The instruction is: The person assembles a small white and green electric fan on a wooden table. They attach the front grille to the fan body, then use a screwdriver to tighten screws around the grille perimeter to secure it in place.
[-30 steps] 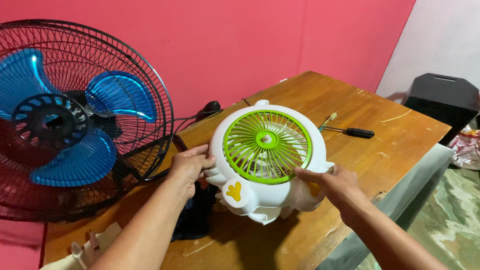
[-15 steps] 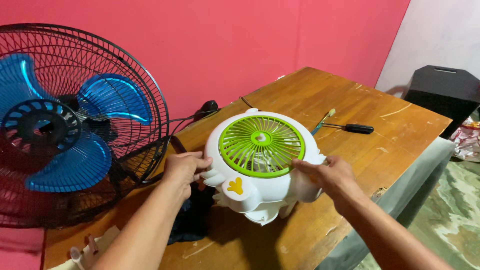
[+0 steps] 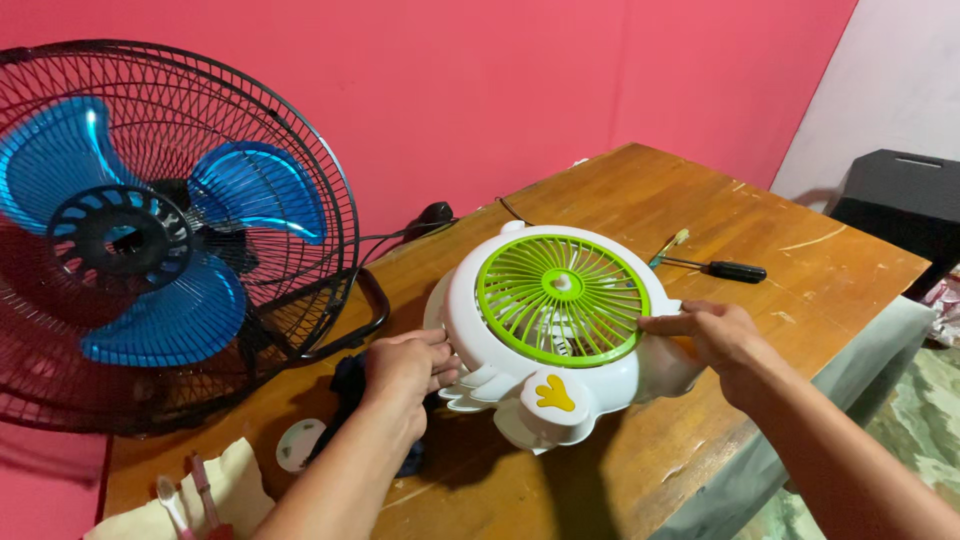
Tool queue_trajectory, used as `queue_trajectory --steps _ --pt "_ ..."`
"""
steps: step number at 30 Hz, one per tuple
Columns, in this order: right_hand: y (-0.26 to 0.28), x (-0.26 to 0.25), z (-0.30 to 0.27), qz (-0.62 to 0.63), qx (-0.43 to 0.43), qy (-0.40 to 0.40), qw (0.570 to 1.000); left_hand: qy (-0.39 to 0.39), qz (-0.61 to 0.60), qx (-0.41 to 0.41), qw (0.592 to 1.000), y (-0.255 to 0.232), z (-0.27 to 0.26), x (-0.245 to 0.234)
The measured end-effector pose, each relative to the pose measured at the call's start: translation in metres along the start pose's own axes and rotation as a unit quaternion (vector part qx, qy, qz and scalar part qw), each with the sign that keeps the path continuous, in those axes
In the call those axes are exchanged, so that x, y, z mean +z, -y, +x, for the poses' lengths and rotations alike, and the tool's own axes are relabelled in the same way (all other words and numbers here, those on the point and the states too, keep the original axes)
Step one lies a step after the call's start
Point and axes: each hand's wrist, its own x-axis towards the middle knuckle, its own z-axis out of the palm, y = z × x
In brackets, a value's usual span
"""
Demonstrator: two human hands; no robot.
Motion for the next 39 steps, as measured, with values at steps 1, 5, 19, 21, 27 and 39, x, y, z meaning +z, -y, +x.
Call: queue_trajectory --steps 1,5,19,21,27,39 --pt "0.0 0.002 0.0 -0.002 -0.005 0.003 1.0 0.001 -0.003 0.001 1.0 -0.001 0.001 -0.003" --pt "0.0 0.011 0.005 -0.006 -0.018 0.021 1.0 0.0 0.0 0.006 1.0 -0.002 0.005 -0.015" --pt "-0.006 0.017 0.035 -0.06 -0.029 0.048 0.997 -0.041 0.041 0.037 0.998 0.022 -0.021 -0.014" --pt "-0.006 0.018 0.036 -0.072 -0.023 0.043 0.996 -0.027 0.035 0.063 0.997 0.025 -0.023 -0.013" --pt "-0.008 0.02 0.034 -0.065 -0.016 0.047 0.997 -0.014 0.045 0.067 0.997 0.022 -0.035 -0.014" --pt "-0.02 0.014 0.04 -0.024 -0.006 -0.004 1.0 0.033 0.065 0.031 0.997 0.03 -0.049 -0.012"
